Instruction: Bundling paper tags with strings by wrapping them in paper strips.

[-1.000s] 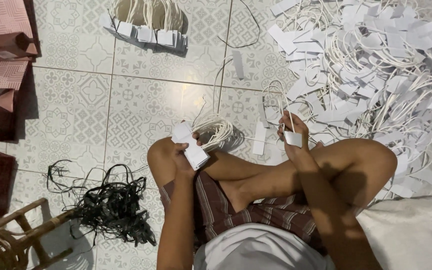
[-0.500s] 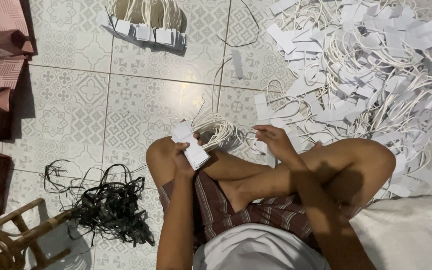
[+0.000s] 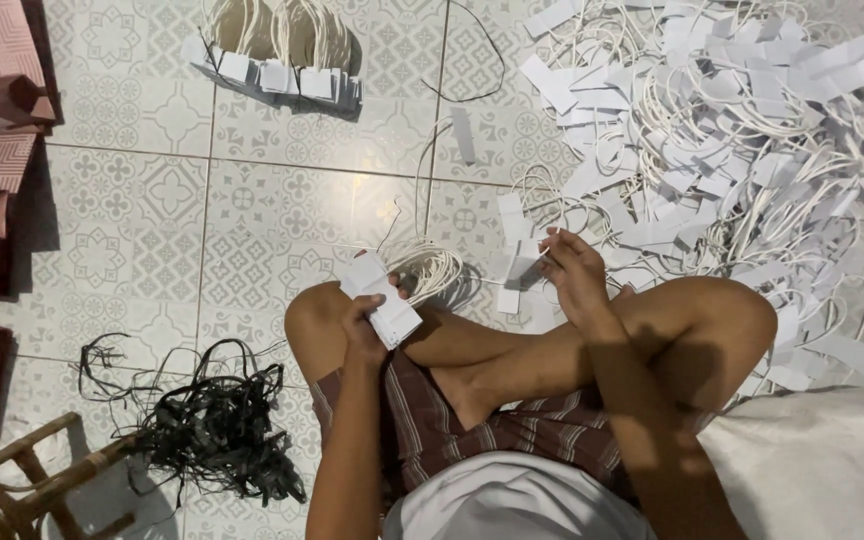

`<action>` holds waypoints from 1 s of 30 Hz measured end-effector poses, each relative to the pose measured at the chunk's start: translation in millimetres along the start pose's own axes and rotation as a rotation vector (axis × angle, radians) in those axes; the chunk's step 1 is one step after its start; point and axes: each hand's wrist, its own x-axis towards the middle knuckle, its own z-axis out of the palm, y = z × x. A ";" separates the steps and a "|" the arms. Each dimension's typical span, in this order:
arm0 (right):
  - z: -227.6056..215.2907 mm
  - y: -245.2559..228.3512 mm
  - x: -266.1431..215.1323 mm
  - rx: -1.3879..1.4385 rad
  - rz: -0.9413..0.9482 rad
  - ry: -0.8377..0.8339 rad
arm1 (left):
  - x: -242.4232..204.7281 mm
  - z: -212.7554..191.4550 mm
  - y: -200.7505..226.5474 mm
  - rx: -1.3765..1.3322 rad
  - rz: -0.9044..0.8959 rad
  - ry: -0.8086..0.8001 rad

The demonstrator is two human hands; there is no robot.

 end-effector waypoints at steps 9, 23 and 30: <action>17.0 -15.2 -63.2 0.165 -0.260 -0.216 | -43.2 98.8 -16.0 0.011 0.171 -0.043; 31.8 -26.9 -135.6 -0.011 -0.341 -0.251 | -64.3 129.6 -39.5 0.286 0.412 0.028; 60.0 -53.5 -183.2 -0.239 -0.205 -0.158 | -77.3 151.3 -37.2 0.344 0.532 0.200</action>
